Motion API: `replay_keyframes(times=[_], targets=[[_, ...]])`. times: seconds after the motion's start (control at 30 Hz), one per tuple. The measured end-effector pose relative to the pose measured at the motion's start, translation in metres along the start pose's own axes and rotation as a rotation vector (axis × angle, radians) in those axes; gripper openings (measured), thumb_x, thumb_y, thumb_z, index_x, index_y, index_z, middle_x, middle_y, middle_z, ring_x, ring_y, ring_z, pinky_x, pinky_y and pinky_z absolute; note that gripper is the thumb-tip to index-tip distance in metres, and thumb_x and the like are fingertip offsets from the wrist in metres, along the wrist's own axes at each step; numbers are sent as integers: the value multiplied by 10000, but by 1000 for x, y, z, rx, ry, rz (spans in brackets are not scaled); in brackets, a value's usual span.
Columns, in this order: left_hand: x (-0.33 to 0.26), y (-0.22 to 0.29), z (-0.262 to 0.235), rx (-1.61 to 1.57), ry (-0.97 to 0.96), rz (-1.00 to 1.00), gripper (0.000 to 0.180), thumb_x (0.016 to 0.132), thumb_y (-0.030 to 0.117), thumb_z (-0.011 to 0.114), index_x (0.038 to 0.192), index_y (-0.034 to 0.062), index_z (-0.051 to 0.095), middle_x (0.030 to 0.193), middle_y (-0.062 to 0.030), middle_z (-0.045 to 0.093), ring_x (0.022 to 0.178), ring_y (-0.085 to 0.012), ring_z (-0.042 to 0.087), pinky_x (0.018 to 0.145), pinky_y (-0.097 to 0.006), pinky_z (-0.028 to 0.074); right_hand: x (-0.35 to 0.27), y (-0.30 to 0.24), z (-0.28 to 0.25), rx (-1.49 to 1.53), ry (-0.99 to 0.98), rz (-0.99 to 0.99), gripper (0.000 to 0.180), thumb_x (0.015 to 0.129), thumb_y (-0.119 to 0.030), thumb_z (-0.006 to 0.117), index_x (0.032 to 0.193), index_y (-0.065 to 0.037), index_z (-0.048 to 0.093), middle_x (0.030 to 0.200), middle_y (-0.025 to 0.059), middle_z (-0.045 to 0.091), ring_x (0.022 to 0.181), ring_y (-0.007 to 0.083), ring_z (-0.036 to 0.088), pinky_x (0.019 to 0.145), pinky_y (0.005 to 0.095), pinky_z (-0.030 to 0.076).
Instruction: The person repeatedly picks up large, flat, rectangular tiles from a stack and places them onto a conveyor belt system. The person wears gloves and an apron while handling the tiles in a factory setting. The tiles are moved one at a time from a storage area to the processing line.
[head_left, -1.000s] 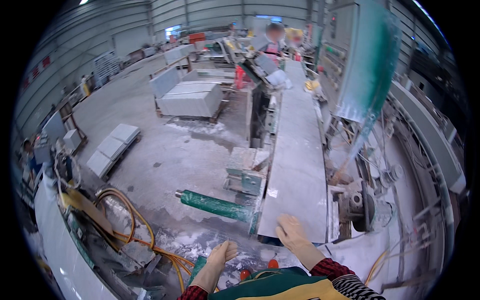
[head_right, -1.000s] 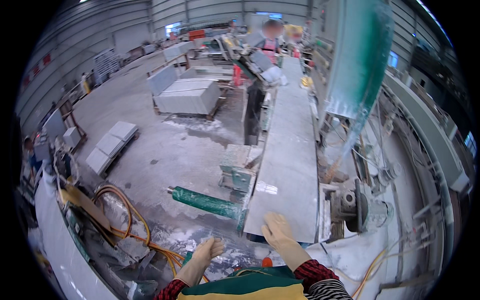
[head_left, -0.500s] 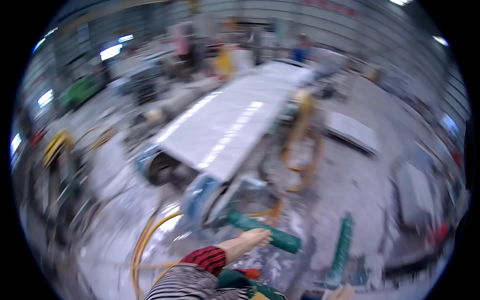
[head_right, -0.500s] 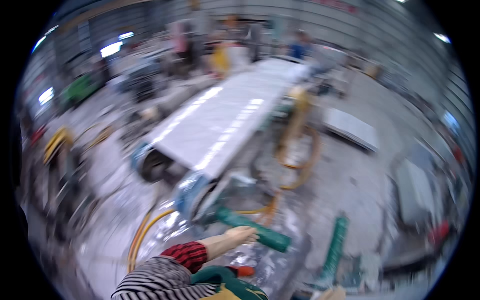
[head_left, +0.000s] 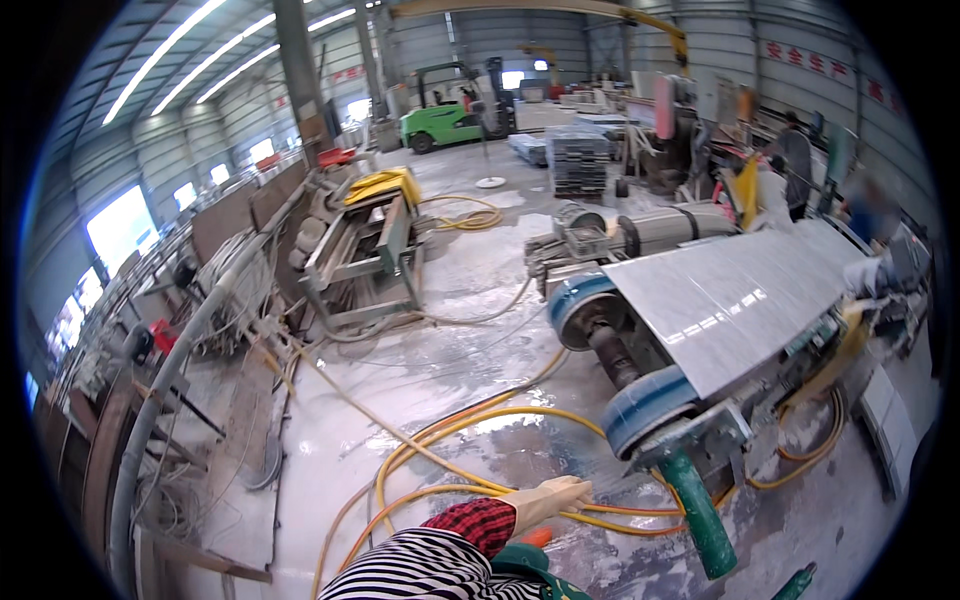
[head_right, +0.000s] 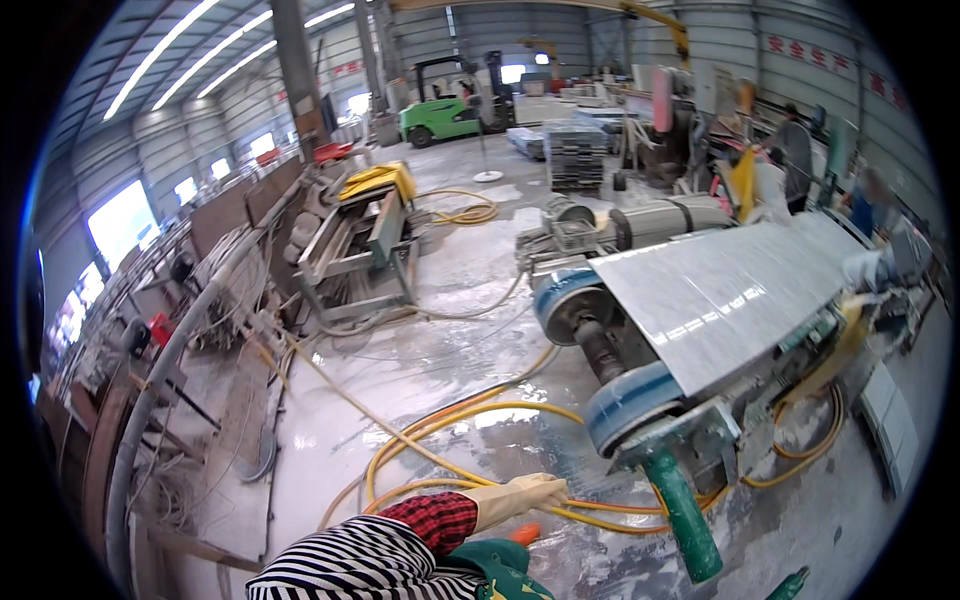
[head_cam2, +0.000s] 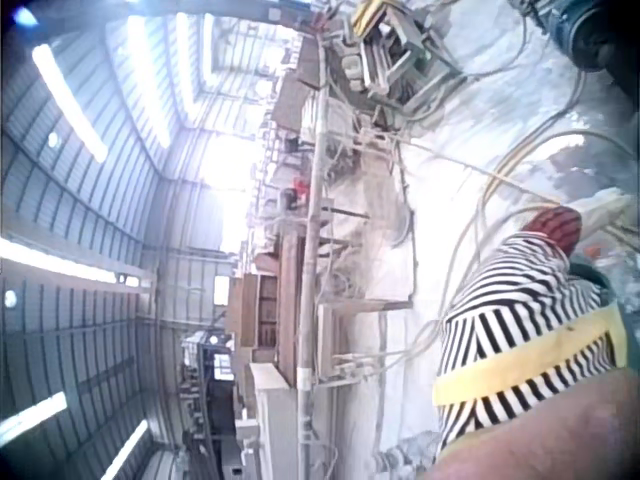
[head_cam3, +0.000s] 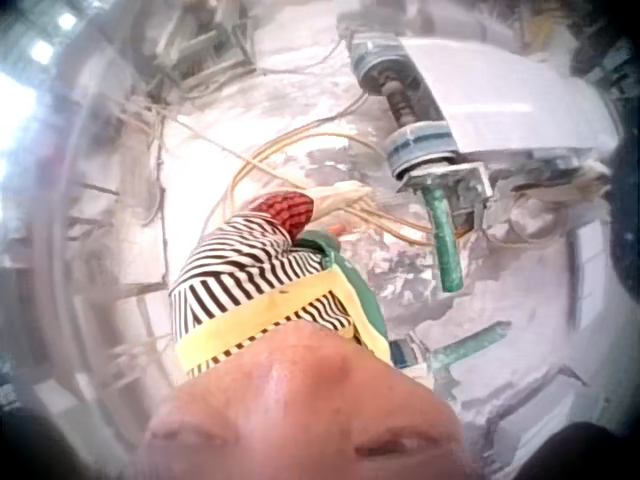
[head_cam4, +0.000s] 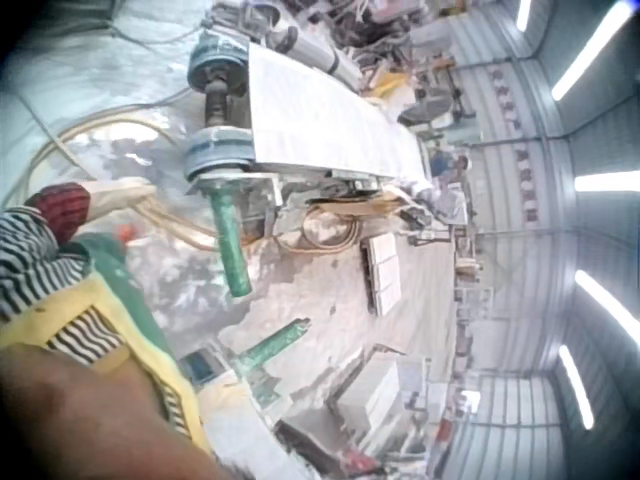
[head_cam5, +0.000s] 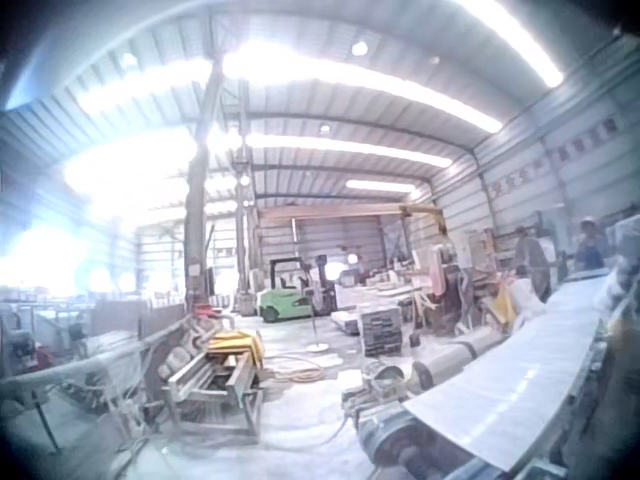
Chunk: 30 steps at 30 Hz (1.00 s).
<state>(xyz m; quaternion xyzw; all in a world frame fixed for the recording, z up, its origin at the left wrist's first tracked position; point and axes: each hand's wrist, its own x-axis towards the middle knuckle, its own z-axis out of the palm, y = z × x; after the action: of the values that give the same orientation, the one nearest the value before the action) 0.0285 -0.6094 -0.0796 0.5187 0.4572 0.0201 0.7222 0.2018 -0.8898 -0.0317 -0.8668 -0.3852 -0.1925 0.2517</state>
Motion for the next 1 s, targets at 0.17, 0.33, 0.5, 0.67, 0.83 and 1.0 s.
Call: replay_keyframes(times=[0.17,0.33,0.5,0.67,0.83,1.0], targets=[[-5,-9,-46,-47,102,-33,458,1019,449,493,1240,72,629,1221,-70,709,1036,-191,688,815,-313,567,17,-45,31,60,-15,-111,407,998,-222,593,1351,-22,623,1335,252,614,1241,411,587,1053,464,467],[12,-5,-76,-147,92,27,499,1028,439,498,1309,41,603,1255,-97,703,1077,-202,686,893,-305,570,20,-69,46,66,-18,-145,406,998,-223,595,1347,-18,624,1330,252,618,1238,412,589,1052,466,468],[26,10,-77,-144,42,66,435,1027,429,496,1211,56,623,1158,-60,707,891,-145,658,725,-270,543,23,-75,52,34,-17,-135,405,998,-225,596,1342,-14,626,1325,252,621,1234,413,590,1052,468,469],[28,12,-84,-147,23,60,458,1026,441,487,1219,49,624,1172,-67,708,920,-147,665,749,-273,552,18,-91,59,63,-26,-135,404,998,-226,597,1338,-10,628,1319,252,624,1231,415,592,1052,469,470],[31,24,-80,11,24,41,465,1018,427,503,1257,47,621,1185,-74,713,976,-159,679,823,-284,563,18,-100,63,79,-34,-122,403,998,-228,598,1334,-7,629,1314,252,627,1228,416,594,1052,471,471],[40,16,-89,37,-8,-61,465,1015,410,507,1287,50,616,1216,-71,711,1015,-166,690,865,-299,577,16,-109,67,96,-39,-109,403,998,-229,599,1329,-3,631,1309,252,631,1224,417,596,1052,473,471]])
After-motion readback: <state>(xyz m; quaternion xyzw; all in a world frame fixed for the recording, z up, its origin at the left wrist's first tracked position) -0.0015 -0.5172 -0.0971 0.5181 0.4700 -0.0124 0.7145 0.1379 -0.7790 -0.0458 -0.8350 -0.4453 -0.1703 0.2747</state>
